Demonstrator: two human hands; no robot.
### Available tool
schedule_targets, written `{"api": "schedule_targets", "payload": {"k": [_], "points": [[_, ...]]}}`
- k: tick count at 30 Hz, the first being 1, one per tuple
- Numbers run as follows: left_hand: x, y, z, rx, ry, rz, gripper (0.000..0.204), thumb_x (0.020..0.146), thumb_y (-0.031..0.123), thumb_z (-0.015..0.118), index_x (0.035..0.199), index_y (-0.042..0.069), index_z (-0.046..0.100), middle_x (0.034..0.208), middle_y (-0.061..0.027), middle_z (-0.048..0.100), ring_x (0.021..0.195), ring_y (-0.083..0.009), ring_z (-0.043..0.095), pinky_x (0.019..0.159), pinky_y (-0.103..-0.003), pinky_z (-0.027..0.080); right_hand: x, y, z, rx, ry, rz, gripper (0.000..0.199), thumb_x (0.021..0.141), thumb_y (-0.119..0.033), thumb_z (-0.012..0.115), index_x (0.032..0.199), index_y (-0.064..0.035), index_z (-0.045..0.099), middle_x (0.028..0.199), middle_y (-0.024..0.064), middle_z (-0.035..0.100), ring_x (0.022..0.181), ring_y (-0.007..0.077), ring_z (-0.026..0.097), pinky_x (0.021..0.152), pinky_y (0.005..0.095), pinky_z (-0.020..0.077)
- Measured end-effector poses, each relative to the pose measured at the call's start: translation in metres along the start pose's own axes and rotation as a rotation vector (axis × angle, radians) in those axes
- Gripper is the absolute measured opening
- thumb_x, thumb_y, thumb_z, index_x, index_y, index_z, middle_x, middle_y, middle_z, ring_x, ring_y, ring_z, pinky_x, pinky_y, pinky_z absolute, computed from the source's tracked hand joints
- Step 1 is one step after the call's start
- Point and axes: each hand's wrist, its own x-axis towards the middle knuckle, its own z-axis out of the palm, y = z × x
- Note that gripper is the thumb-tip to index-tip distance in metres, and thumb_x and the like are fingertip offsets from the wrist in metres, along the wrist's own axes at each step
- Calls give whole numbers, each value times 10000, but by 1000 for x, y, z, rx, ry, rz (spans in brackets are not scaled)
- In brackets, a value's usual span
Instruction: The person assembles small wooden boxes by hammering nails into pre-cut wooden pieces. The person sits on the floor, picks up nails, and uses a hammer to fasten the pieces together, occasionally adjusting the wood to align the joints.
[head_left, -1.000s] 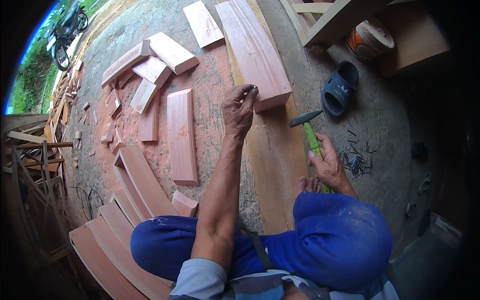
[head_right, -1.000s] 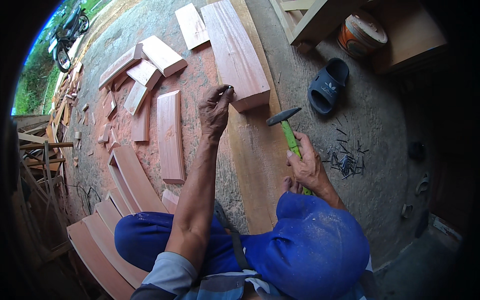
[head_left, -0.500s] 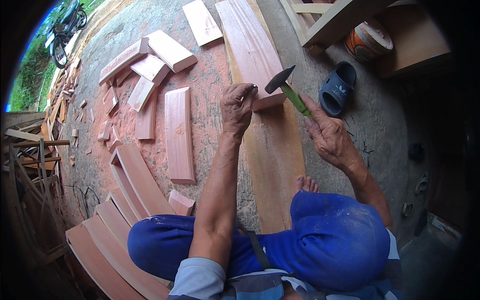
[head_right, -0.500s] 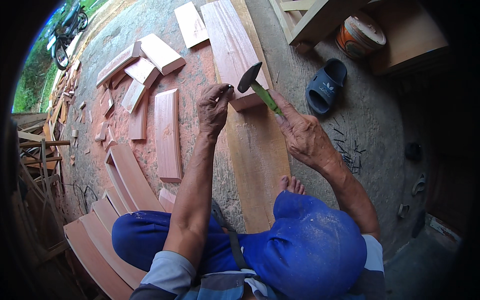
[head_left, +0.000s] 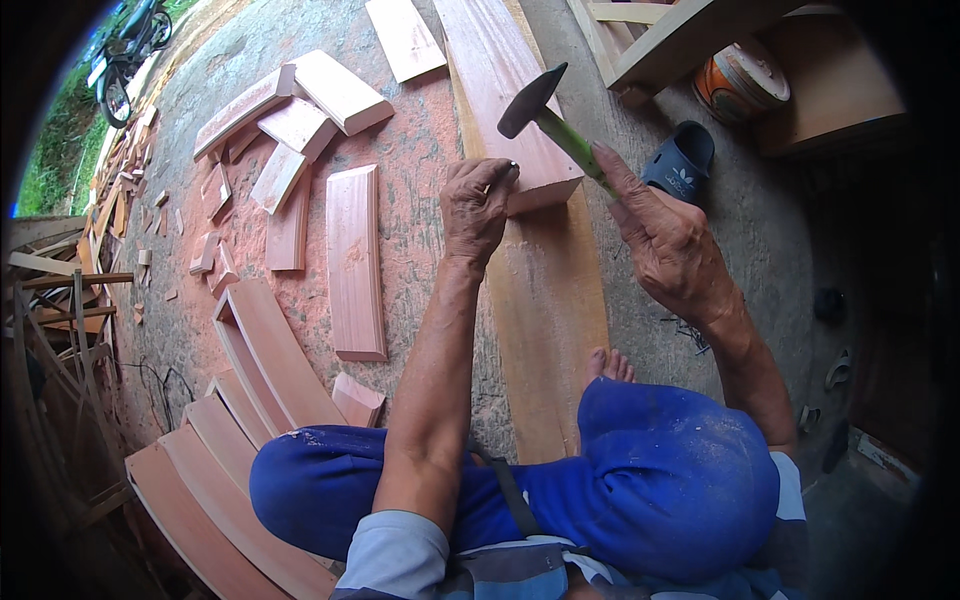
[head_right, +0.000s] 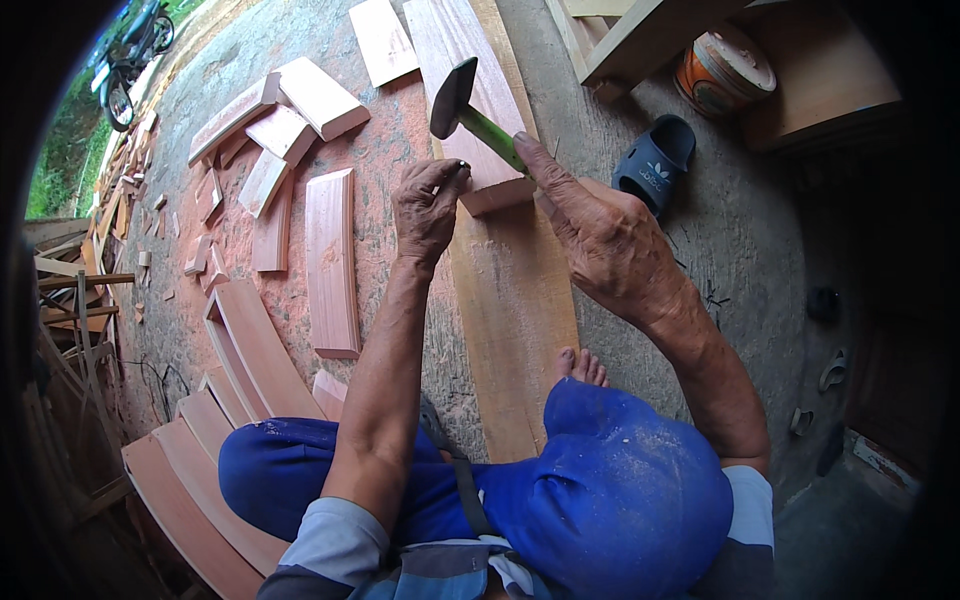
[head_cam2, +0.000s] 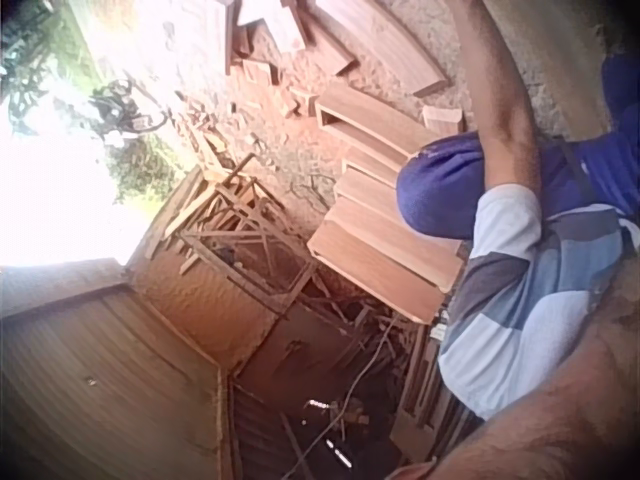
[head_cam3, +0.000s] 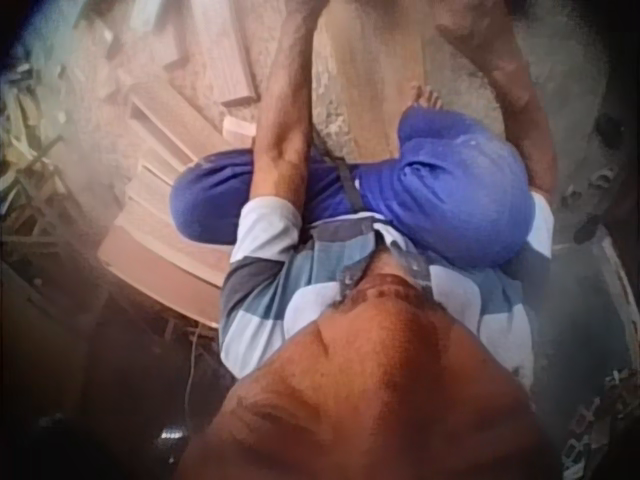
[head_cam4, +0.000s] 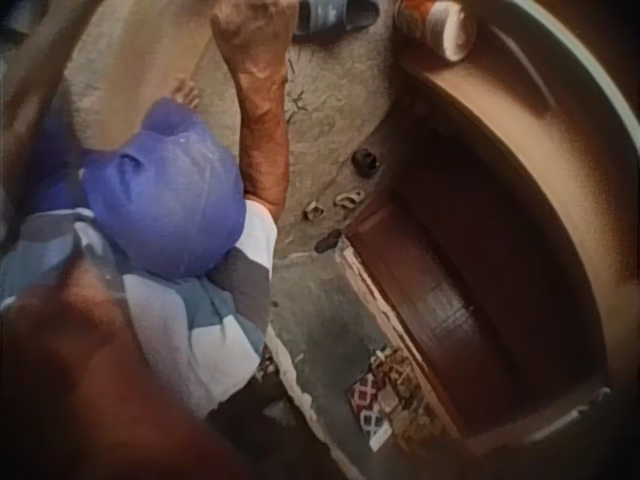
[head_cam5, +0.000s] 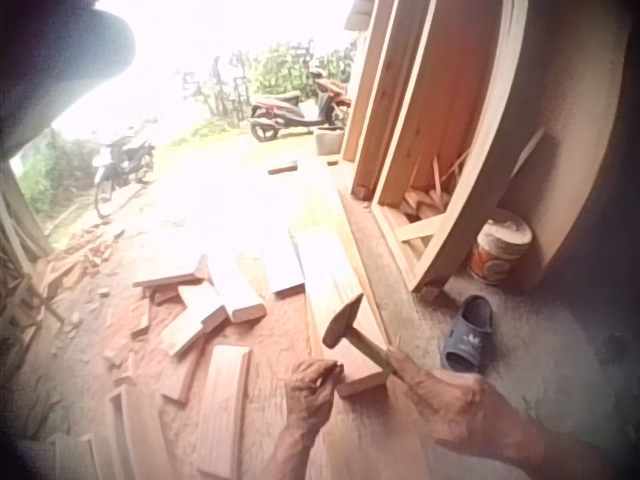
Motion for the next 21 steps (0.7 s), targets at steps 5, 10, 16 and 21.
{"api": "schedule_targets", "payload": {"k": [5, 10, 16, 21], "points": [[2, 3, 2, 20, -3, 18, 110, 873, 122, 748, 974, 92, 779, 924, -64, 740, 949, -275, 641, 868, -373, 510, -2, 14, 15, -11, 5, 0, 566, 1035, -97, 548, 1582, -141, 406, 849, 192, 662, 729, 316, 678, 687, 449, 558], [1, 2, 1, 36, -12, 11, 111, 881, 127, 751, 977, 81, 783, 928, -70, 744, 942, -261, 649, 862, -367, 514, 8, 10, 6, -149, -231, 116, 547, 1029, -50, 552, 1560, -135, 453, 945, 231, 702, 759, 328, 703, 695, 420, 566], [0, -2, 1, 40, 19, 32, 120, 895, 135, 760, 986, 61, 787, 914, -78, 741, 910, -231, 661, 837, -359, 519, 13, -8, -8, 91, 181, -137, 619, 1010, -80, 572, 1594, -126, 372, 883, 204, 680, 771, 346, 699, 715, 455, 566], [3, 6, 2, 82, -22, 40, 108, 893, 133, 759, 969, 62, 787, 919, -73, 744, 913, -237, 667, 849, -360, 522, 12, 6, 2, -141, -201, 68, 621, 1004, -84, 580, 1591, -127, 379, 910, 227, 697, 785, 363, 715, 720, 465, 563]]}}
